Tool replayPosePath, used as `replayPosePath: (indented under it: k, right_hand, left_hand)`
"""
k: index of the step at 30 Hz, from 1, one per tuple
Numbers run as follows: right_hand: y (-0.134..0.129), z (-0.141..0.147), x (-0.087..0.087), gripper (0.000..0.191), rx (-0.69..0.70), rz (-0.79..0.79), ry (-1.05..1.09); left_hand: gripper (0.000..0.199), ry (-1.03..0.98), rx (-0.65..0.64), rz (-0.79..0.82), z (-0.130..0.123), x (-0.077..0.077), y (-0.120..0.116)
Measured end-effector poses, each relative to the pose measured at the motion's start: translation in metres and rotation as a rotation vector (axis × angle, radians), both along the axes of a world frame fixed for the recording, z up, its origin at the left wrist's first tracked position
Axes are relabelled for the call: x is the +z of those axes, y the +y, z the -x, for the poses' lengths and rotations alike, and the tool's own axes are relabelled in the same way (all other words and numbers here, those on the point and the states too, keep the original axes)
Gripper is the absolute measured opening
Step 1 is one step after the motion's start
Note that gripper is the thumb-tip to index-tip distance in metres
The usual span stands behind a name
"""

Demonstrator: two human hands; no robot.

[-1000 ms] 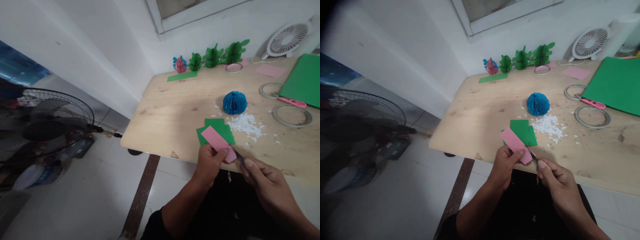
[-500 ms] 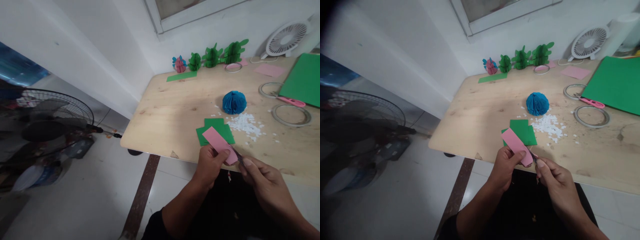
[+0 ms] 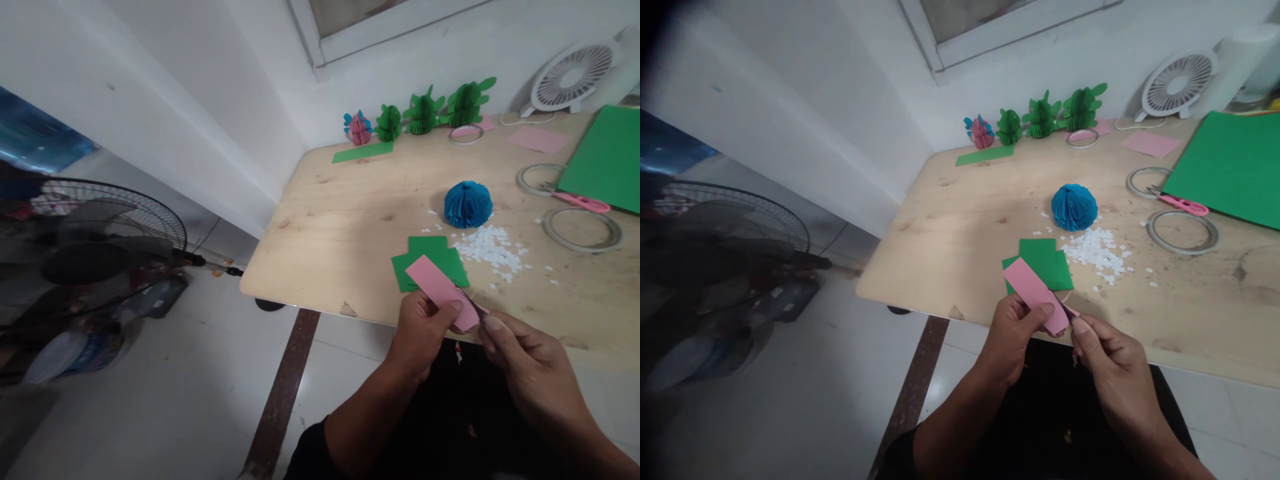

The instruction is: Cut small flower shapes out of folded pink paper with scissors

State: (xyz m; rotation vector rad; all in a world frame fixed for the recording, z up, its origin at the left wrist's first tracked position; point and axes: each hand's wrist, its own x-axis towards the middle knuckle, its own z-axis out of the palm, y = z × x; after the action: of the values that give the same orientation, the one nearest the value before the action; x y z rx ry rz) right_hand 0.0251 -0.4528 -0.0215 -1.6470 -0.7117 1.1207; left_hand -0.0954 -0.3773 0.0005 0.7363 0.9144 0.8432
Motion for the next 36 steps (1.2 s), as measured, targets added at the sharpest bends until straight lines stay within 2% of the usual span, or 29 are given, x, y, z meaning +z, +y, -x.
replayPosePath:
  k: [5, 8, 11, 16, 24, 29, 36]
  right_hand:
    - [0.005, -0.002, 0.009, 0.042, 0.037, 0.011, -0.114]
    - [0.008, -0.007, 0.012, 0.036, 0.033, -0.015, -0.245]
    - [0.01, -0.014, 0.008, 0.029, -0.035, -0.036, -0.384]
    - [0.008, -0.022, -0.004, 0.035, -0.038, -0.081, -0.541]
    - [0.008, -0.017, -0.001, 0.035, -0.044, -0.146, -0.632]
    - [0.006, -0.018, -0.004, 0.034, 0.022, -0.208, -0.729]
    - [0.004, -0.024, -0.011, 0.034, 0.102, -0.304, -0.925]
  left_hand:
    - [0.029, -0.001, -0.002, 0.017, 0.0, -0.002, 0.0]
    - [0.025, -0.008, 0.043, 0.045, 0.001, -0.001, -0.001]
    - [0.022, -0.025, 0.114, 0.062, 0.002, 0.0, 0.0]
    - [0.019, -0.121, 0.185, 0.092, 0.0, 0.003, 0.001]
    - [0.022, -0.18, 0.162, 0.151, -0.002, 0.003, -0.001]
    - [0.029, -0.296, 0.158, 0.236, -0.002, 0.006, 0.001]
    - [0.022, -0.347, 0.163, 0.268, 0.002, 0.012, 0.003]
